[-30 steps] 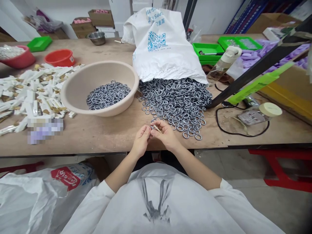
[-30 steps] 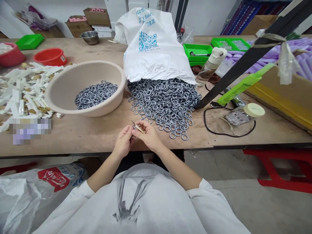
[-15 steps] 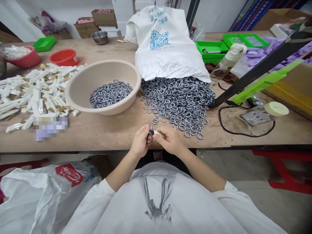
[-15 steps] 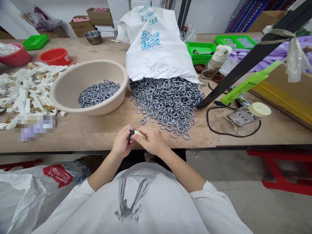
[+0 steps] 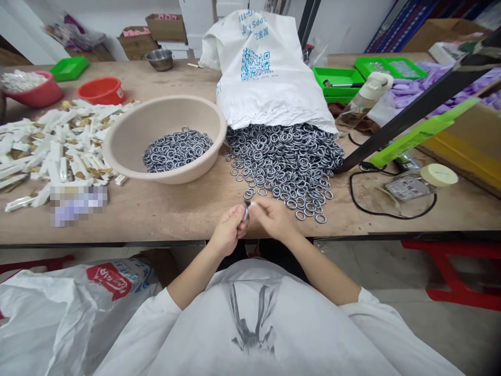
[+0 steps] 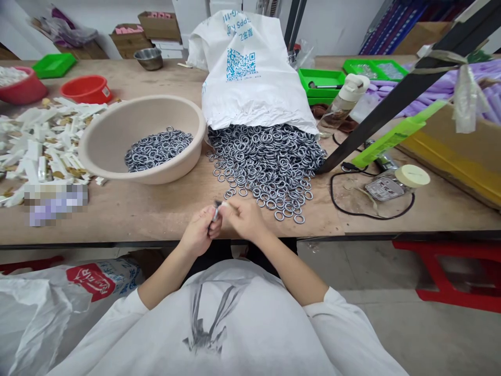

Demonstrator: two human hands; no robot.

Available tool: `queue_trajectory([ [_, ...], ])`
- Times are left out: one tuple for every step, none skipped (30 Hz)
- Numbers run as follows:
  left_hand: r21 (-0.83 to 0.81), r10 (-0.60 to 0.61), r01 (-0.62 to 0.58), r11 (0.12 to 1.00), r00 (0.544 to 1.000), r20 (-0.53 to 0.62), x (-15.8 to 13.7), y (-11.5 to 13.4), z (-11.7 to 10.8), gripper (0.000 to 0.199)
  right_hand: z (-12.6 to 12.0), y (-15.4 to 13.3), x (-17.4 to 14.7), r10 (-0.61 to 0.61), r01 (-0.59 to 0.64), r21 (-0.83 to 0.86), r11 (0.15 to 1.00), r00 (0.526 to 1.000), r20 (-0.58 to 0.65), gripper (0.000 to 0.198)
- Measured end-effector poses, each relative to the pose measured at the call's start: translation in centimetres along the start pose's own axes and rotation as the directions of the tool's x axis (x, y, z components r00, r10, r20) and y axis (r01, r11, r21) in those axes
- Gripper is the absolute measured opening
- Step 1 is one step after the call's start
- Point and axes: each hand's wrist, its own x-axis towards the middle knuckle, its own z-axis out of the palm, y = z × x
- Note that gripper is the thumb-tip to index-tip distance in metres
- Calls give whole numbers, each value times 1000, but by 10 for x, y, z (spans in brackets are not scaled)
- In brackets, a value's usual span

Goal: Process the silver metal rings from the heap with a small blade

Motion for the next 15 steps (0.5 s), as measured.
queue_trajectory([
  [23, -17, 16, 1000, 998, 57, -3, -1, -1, 60, -1, 8, 3, 49, -50, -21, 999, 997, -55, 46],
  [36, -34, 31, 999, 995, 93, -5, -2, -3, 59, -2, 15, 6, 77, -81, -41, 996, 993, -92, 45],
  [35, -47, 44, 998, 994, 99, -6, -2, -6, 59, -3, 21, 9, 97, -105, -64, 992, 989, -115, 45],
  [25, -43, 42, 999, 997, 69, -7, -2, -9, 58, -3, 26, 12, 111, -123, -94, 988, 987, -119, 41],
  [17, -32, 31, 999, 999, 21, -7, -1, -13, 57, -2, 28, 14, 124, -138, -141, 980, 987, -102, 34],
  [19, -15, 15, 1000, 999, -33, -6, 0, -18, 57, 0, 29, 17, 139, -151, -201, 968, 988, -71, 25],
  [26, 0, 2, 1000, 997, -83, -6, 1, -22, 56, 2, 29, 20, 156, -158, -268, 950, 987, -32, 14],
  [34, 9, -5, 999, 993, -121, -5, 3, -27, 54, 5, 27, 23, 174, -160, -333, 929, 985, 11, 13],
  [39, 12, -6, 999, 989, -150, -4, 4, -30, 53, 7, 25, 26, 194, -159, -390, 907, 980, 51, 19],
  [39, 12, -5, 999, 985, -175, -4, 6, -33, 54, 10, 24, 30, 213, -159, -431, 888, 974, 79, 21],
  [32, 10, -4, 999, 980, -198, -3, 7, -36, 56, 12, 23, 33, 230, -163, -454, 876, 969, 95, 21],
  [22, 9, -4, 1000, 976, -219, -3, 9, -37, 59, 13, 23, 36, 245, -174, -462, 870, 964, 99, 19],
  [8, 7, -5, 1000, 971, -238, -3, 10, -37, 62, 14, 23, 39, 259, -188, -461, 867, 961, 97, 19],
  [-7, 3, -5, 1000, 968, -252, -3, 11, -37, 63, 14, 24, 42, 269, -203, -447, 871, 959, 87, 18],
  [-22, -3, -3, 1000, 965, -262, -2, 12, -37, 62, 14, 25, 43, 273, -219, -419, 881, 959, 72, 18],
])
